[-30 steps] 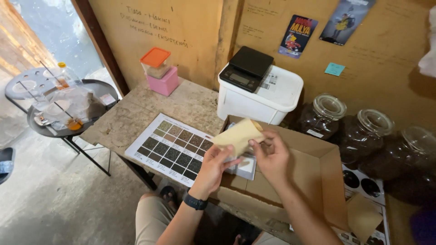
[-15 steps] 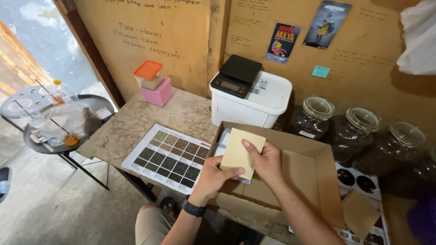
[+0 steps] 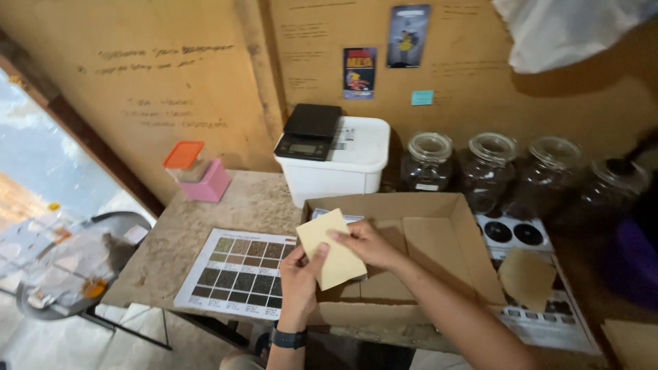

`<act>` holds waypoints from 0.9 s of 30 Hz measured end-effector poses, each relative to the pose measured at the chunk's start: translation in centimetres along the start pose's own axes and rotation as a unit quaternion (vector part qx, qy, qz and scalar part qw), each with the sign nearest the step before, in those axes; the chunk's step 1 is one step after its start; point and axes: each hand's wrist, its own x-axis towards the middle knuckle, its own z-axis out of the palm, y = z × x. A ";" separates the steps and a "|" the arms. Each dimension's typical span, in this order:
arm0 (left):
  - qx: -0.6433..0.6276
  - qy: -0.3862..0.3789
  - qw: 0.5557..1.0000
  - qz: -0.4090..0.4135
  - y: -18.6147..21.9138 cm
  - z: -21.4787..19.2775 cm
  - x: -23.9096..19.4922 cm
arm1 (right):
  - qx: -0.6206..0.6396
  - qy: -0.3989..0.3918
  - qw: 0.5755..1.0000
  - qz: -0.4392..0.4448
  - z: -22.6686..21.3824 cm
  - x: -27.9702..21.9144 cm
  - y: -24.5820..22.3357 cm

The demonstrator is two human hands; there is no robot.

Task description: The person places small sachets of coffee into small envelopes, folds the envelopes, and organizes them in a box.

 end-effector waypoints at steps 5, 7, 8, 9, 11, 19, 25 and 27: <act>0.028 0.082 0.996 -0.030 0.0 0.1 -0.5 | -0.051 -0.105 0.993 -0.024 -0.6 0.0 0.6; -0.006 0.084 0.996 0.011 -1.6 -0.4 0.4 | -0.187 -0.156 0.967 -0.073 -1.3 -0.2 -0.2; 0.004 0.063 0.998 0.003 -1.7 -0.4 0.3 | -0.182 -0.132 0.972 -0.069 -1.3 -0.8 -1.2; 0.000 0.079 0.996 0.031 -1.9 -0.3 0.3 | -0.228 -0.121 0.964 -0.062 -1.4 -1.4 -2.1; 0.006 0.071 0.996 0.049 -2.7 -1.4 0.7 | -0.266 -0.086 0.959 -0.044 -1.2 -3.0 -3.1; 0.057 0.124 0.990 0.048 -2.0 0.3 0.4 | 0.103 0.374 0.921 -0.044 -5.3 -15.5 -3.7; -0.398 -0.587 0.655 -0.260 -17.7 -21.0 27.8 | 0.265 0.570 0.776 -0.049 -9.1 -31.4 2.5; -0.398 -0.643 0.576 -0.309 -18.6 -20.5 29.9 | 0.233 0.599 0.766 -0.024 -9.5 -37.2 4.8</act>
